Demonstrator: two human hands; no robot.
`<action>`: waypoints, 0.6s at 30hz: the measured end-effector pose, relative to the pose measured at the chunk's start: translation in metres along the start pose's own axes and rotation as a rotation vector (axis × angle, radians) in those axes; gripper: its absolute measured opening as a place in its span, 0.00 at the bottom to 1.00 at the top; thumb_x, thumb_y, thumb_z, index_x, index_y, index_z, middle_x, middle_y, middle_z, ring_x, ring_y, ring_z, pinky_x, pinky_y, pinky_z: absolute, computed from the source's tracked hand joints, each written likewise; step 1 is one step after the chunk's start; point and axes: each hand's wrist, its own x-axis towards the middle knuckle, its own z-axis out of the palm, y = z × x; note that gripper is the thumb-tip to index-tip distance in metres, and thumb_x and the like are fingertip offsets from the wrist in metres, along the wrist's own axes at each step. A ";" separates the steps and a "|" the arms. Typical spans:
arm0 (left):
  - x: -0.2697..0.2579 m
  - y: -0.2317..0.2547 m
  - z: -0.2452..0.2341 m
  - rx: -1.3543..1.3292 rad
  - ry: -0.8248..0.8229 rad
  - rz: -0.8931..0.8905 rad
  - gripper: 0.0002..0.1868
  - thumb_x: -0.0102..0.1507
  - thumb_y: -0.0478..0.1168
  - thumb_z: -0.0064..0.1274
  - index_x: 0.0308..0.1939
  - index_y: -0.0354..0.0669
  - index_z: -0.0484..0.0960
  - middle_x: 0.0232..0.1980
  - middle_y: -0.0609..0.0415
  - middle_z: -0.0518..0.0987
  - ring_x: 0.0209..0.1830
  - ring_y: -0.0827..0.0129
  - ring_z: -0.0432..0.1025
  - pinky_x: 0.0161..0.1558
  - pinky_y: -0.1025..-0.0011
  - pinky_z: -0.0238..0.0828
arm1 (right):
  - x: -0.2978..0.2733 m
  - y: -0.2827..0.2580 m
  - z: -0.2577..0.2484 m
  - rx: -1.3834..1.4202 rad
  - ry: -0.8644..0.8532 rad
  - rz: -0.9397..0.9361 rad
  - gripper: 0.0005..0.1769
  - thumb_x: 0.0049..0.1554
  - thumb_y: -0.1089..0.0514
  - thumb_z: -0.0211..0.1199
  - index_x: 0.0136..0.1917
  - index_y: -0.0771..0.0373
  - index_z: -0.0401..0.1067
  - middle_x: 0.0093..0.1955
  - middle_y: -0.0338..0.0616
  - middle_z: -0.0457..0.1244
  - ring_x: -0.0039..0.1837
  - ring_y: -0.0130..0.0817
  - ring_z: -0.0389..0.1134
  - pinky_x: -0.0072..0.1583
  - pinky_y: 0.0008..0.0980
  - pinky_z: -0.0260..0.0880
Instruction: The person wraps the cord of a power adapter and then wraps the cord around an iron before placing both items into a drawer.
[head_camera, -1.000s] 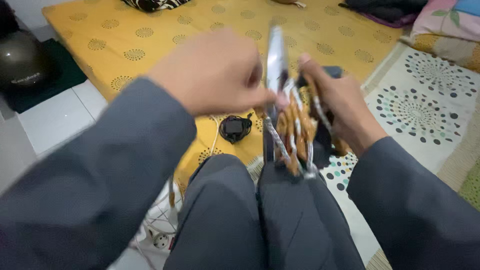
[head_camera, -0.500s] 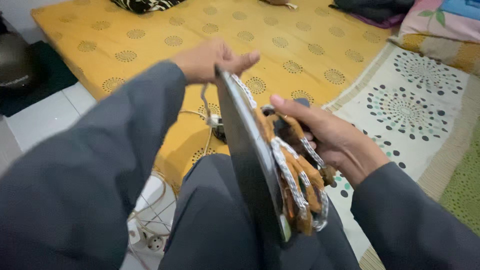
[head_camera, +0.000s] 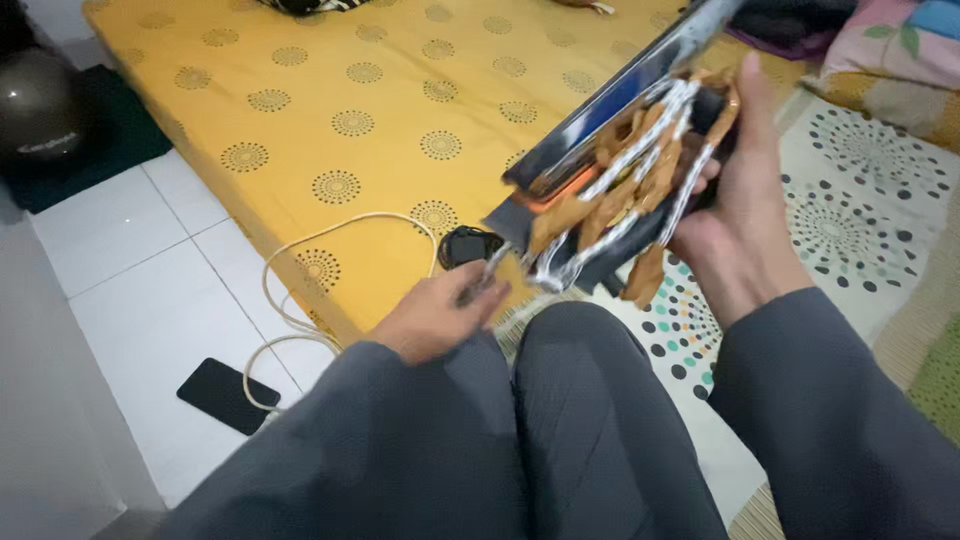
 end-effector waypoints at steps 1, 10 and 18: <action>-0.012 0.016 -0.003 0.269 0.066 -0.001 0.18 0.66 0.54 0.50 0.43 0.43 0.78 0.28 0.45 0.79 0.30 0.52 0.76 0.35 0.59 0.70 | 0.008 0.000 -0.006 -0.017 0.009 0.001 0.26 0.65 0.34 0.62 0.42 0.58 0.72 0.24 0.26 0.49 0.27 0.19 0.53 0.44 0.24 0.73; -0.027 0.067 -0.018 0.677 0.123 -0.156 0.16 0.67 0.54 0.49 0.41 0.47 0.83 0.34 0.45 0.81 0.38 0.47 0.76 0.43 0.50 0.71 | 0.055 -0.012 -0.069 0.003 0.185 -0.345 0.21 0.67 0.41 0.63 0.41 0.57 0.68 0.29 0.31 0.53 0.30 0.21 0.51 0.36 0.26 0.60; -0.025 0.127 -0.012 0.880 0.086 0.346 0.07 0.61 0.42 0.52 0.37 0.46 0.83 0.37 0.49 0.81 0.42 0.50 0.76 0.44 0.51 0.71 | 0.032 0.003 -0.046 -0.682 0.577 -0.423 0.22 0.60 0.36 0.66 0.44 0.57 0.74 0.37 0.28 0.65 0.35 0.17 0.65 0.38 0.20 0.70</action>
